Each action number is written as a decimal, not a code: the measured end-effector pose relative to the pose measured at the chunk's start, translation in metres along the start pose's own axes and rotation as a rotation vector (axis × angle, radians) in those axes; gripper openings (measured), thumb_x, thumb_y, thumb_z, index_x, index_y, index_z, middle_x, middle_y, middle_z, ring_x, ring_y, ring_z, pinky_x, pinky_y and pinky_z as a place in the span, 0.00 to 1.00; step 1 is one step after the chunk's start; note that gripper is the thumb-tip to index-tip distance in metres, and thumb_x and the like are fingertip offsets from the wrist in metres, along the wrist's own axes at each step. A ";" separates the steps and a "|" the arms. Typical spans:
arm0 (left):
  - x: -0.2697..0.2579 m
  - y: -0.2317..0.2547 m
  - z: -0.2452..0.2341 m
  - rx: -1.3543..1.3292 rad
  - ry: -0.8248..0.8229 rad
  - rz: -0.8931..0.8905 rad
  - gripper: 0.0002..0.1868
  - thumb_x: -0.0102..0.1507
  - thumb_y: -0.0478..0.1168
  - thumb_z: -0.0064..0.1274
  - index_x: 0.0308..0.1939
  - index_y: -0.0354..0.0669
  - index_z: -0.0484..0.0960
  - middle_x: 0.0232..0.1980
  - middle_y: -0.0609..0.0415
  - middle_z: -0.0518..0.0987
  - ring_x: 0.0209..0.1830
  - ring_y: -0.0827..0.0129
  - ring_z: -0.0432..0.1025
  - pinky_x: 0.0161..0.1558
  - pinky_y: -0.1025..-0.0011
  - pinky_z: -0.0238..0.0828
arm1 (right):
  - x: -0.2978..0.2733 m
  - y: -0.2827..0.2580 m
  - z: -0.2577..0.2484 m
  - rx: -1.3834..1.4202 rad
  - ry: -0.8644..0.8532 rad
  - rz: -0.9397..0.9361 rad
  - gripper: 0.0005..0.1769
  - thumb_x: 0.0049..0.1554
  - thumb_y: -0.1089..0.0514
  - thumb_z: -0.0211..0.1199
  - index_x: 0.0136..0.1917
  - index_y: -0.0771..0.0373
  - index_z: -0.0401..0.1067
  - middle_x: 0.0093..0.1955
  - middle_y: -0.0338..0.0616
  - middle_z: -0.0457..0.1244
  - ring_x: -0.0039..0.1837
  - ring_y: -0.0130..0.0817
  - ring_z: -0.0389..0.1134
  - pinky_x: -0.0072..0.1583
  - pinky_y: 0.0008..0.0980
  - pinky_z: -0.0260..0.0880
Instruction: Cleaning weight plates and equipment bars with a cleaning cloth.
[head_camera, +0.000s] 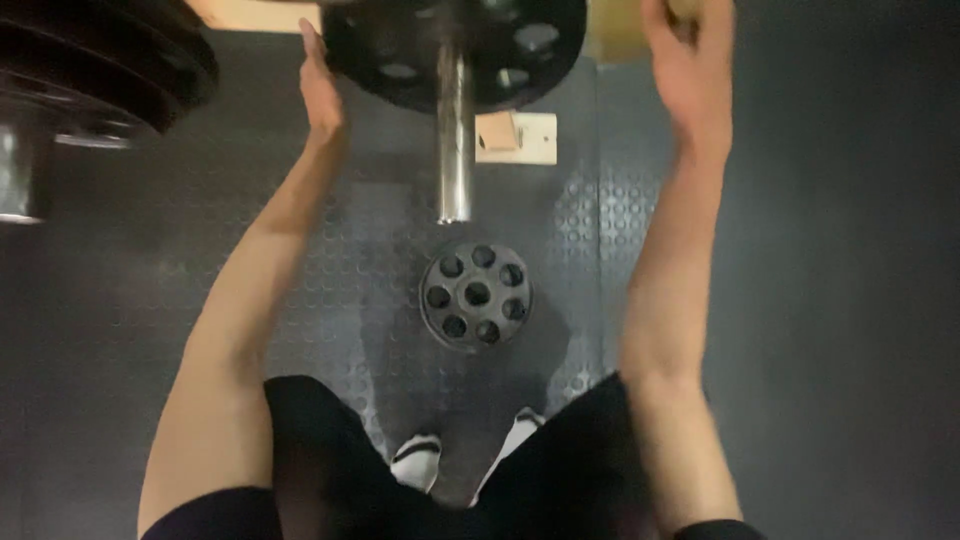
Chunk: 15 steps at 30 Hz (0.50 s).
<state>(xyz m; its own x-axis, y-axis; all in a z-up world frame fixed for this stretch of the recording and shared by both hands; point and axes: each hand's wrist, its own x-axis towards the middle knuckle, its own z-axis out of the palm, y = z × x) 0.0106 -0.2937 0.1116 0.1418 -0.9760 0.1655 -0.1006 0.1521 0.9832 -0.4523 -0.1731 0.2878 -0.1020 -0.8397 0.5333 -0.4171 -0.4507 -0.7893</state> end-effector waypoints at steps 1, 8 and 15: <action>0.006 0.012 0.003 -0.085 0.007 -0.007 0.50 0.71 0.75 0.26 0.82 0.38 0.54 0.84 0.39 0.54 0.85 0.51 0.46 0.79 0.54 0.41 | 0.029 0.021 -0.001 -0.080 -0.164 0.078 0.17 0.74 0.50 0.65 0.66 0.65 0.76 0.60 0.43 0.70 0.61 0.29 0.70 0.65 0.36 0.71; 0.037 -0.068 -0.002 -0.203 -0.324 0.141 0.46 0.71 0.71 0.18 0.79 0.45 0.26 0.83 0.44 0.34 0.83 0.48 0.35 0.77 0.53 0.37 | 0.047 0.008 0.093 -0.105 -0.131 -0.348 0.31 0.60 0.44 0.79 0.63 0.70 0.75 0.58 0.49 0.72 0.60 0.40 0.73 0.60 0.39 0.72; 0.038 -0.075 -0.035 0.688 -0.193 0.808 0.26 0.78 0.40 0.30 0.79 0.35 0.48 0.78 0.31 0.51 0.79 0.40 0.47 0.76 0.50 0.50 | 0.002 0.118 0.118 0.180 0.009 0.002 0.37 0.60 0.43 0.79 0.70 0.67 0.68 0.68 0.51 0.68 0.70 0.42 0.70 0.71 0.43 0.70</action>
<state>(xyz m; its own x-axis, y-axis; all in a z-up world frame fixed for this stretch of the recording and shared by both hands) 0.0578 -0.3363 0.0467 -0.3667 -0.6429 0.6725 -0.6351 0.7012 0.3240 -0.3948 -0.2635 0.1594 -0.1113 -0.8380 0.5343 -0.2484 -0.4971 -0.8314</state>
